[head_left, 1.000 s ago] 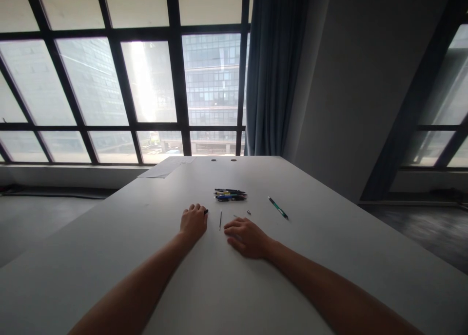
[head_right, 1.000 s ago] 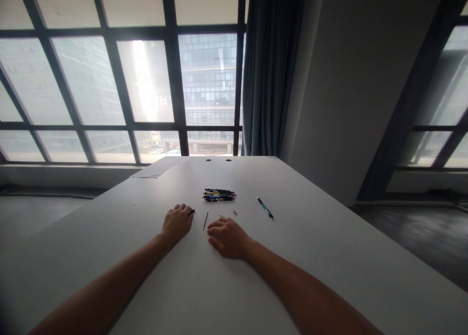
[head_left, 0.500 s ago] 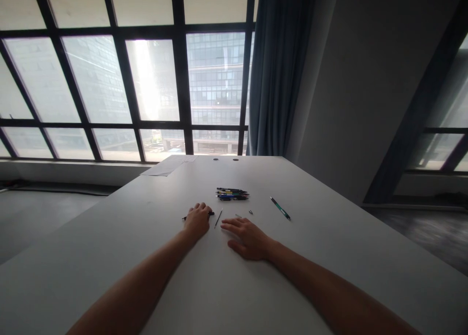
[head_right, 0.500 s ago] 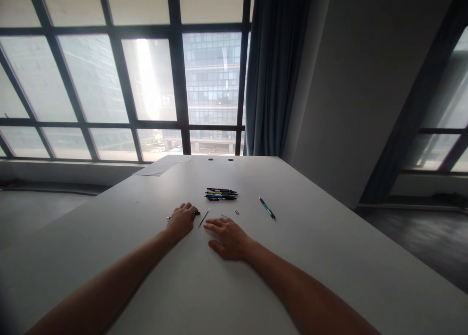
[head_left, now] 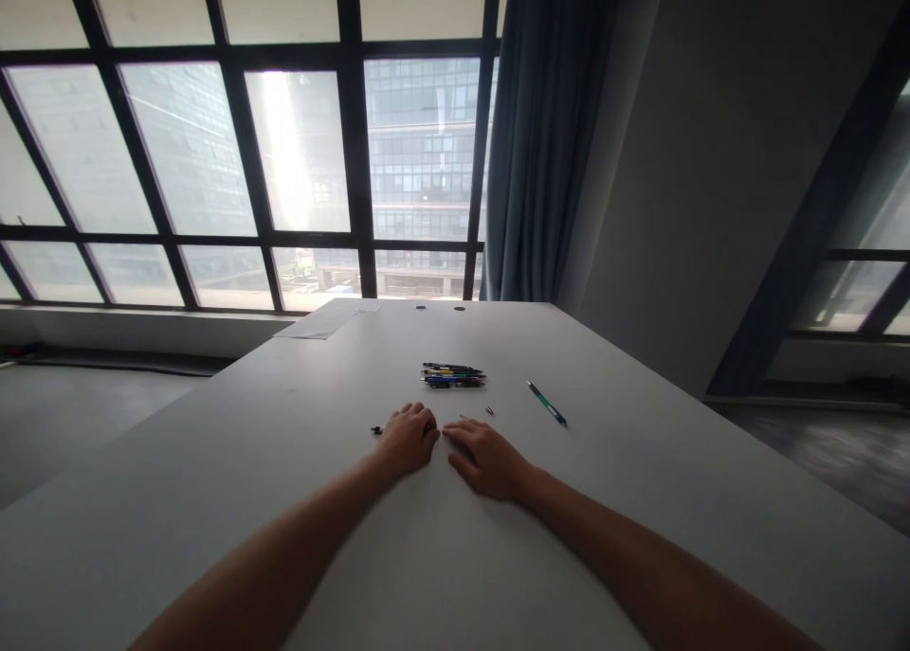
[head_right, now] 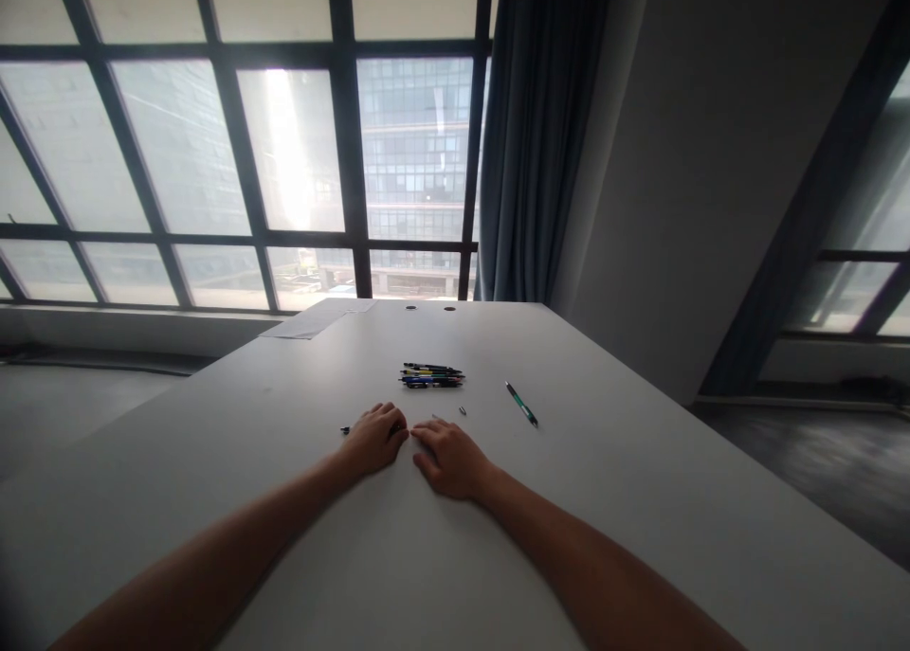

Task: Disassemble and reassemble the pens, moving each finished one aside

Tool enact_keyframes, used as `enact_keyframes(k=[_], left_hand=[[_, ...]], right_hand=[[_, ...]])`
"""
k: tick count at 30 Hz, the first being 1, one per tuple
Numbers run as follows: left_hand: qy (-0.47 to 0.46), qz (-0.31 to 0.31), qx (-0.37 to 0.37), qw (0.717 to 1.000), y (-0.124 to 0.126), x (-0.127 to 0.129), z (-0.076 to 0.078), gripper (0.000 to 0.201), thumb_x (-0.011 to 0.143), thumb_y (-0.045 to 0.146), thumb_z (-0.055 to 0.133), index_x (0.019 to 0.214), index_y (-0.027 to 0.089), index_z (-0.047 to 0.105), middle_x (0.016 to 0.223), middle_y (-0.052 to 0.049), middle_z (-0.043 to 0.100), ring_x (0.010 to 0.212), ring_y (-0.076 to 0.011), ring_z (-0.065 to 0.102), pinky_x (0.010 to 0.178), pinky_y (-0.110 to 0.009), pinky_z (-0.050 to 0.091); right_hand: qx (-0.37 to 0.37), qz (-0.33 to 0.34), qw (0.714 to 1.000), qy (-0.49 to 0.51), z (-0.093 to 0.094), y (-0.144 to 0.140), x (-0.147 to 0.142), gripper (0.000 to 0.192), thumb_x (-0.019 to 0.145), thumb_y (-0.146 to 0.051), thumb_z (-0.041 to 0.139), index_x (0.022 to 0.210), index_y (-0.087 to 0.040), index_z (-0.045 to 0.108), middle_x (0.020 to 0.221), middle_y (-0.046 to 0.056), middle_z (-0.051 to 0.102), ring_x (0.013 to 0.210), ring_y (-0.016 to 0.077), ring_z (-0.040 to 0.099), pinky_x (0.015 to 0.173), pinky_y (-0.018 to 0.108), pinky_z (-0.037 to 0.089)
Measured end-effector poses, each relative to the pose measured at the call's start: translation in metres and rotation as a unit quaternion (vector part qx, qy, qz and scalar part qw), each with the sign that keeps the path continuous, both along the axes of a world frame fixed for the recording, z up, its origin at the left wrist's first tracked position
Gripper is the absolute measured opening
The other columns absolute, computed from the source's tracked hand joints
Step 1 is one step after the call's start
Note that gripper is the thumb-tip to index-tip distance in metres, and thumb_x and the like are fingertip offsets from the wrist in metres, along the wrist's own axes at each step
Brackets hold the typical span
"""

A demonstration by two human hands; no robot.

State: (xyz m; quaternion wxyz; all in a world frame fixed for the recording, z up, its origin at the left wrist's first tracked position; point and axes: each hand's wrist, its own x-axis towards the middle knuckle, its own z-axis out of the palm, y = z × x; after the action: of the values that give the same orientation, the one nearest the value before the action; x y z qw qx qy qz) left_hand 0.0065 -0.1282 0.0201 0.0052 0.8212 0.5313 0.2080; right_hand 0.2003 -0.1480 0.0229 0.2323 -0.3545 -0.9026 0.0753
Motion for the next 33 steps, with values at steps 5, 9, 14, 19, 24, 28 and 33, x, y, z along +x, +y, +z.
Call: enact_keyframes(k=[5, 9, 14, 19, 24, 28, 33], left_hand=[[-0.025, 0.002, 0.011, 1.0, 0.006, -0.009, 0.001, 0.017, 0.093, 0.028, 0.045, 0.097, 0.021, 0.059, 0.098, -0.006, 0.067, 0.092, -0.0214, 0.06, 0.079, -0.033, 0.044], [-0.054, -0.002, -0.005, 0.999, 0.01, -0.013, -0.002, 0.019, 0.096, 0.032, 0.041, 0.102, 0.024, 0.056, 0.1, -0.004, 0.068, 0.084, -0.0197, 0.062, 0.071, -0.03, 0.044], [-0.085, -0.038, 0.008, 0.996, 0.013, -0.015, -0.008, 0.016, 0.091, 0.025, 0.045, 0.104, 0.022, 0.055, 0.101, -0.006, 0.066, 0.086, -0.0193, 0.061, 0.074, -0.03, 0.046], [-0.1, -0.055, 0.01, 0.993, 0.014, -0.016, -0.01, 0.012, 0.088, 0.021, 0.048, 0.097, 0.019, 0.055, 0.096, -0.007, 0.065, 0.084, -0.0194, 0.06, 0.073, -0.03, 0.047], [-0.107, -0.078, 0.021, 0.991, 0.016, -0.017, -0.012, 0.01, 0.088, 0.019, 0.047, 0.095, 0.019, 0.053, 0.092, -0.007, 0.064, 0.08, -0.0187, 0.059, 0.07, -0.03, 0.047], [-0.115, -0.084, 0.024, 0.99, 0.015, -0.016, -0.012, 0.009, 0.087, 0.019, 0.048, 0.094, 0.018, 0.054, 0.09, -0.007, 0.064, 0.078, -0.0185, 0.058, 0.069, -0.03, 0.046], [-0.123, -0.093, 0.027, 0.988, 0.016, -0.016, -0.013, 0.01, 0.086, 0.017, 0.048, 0.093, 0.019, 0.054, 0.089, -0.006, 0.063, 0.078, -0.0181, 0.058, 0.07, -0.03, 0.046]], right_hand=[[0.01, -0.159, 0.987, -0.021, 0.005, -0.001, 0.001, 0.025, 0.082, -0.028, 0.062, 0.102, -0.015, 0.067, 0.109, 0.012, 0.062, 0.1, 0.0229, 0.056, 0.09, 0.035, 0.042], [-0.011, -0.224, 0.973, -0.062, 0.006, 0.003, 0.004, 0.011, 0.085, -0.02, 0.057, 0.082, -0.016, 0.066, 0.097, 0.009, 0.062, 0.09, 0.02, 0.056, 0.079, 0.03, 0.041], [0.007, -0.222, 0.972, -0.08, 0.004, 0.006, 0.004, 0.011, 0.087, -0.013, 0.052, 0.083, -0.015, 0.062, 0.093, 0.009, 0.063, 0.089, 0.02, 0.056, 0.077, 0.03, 0.036], [0.03, -0.25, 0.967, -0.036, 0.003, 0.007, 0.005, 0.015, 0.093, -0.013, 0.044, 0.091, -0.015, 0.059, 0.084, 0.007, 0.066, 0.078, 0.0175, 0.058, 0.08, 0.03, 0.033], [0.04, -0.24, 0.97, -0.027, 0.003, 0.008, 0.005, 0.013, 0.093, -0.014, 0.045, 0.09, -0.016, 0.058, 0.084, 0.007, 0.066, 0.079, 0.0171, 0.058, 0.08, 0.029, 0.032], [0.044, -0.23, 0.972, -0.03, 0.0, 0.009, 0.005, 0.013, 0.093, -0.014, 0.046, 0.09, -0.016, 0.058, 0.084, 0.007, 0.066, 0.079, 0.0169, 0.058, 0.08, 0.029, 0.032], [0.063, -0.227, 0.972, -0.024, -0.002, 0.01, 0.005, 0.012, 0.092, -0.014, 0.047, 0.089, -0.016, 0.058, 0.083, 0.005, 0.065, 0.077, 0.0164, 0.056, 0.079, 0.029, 0.031]])
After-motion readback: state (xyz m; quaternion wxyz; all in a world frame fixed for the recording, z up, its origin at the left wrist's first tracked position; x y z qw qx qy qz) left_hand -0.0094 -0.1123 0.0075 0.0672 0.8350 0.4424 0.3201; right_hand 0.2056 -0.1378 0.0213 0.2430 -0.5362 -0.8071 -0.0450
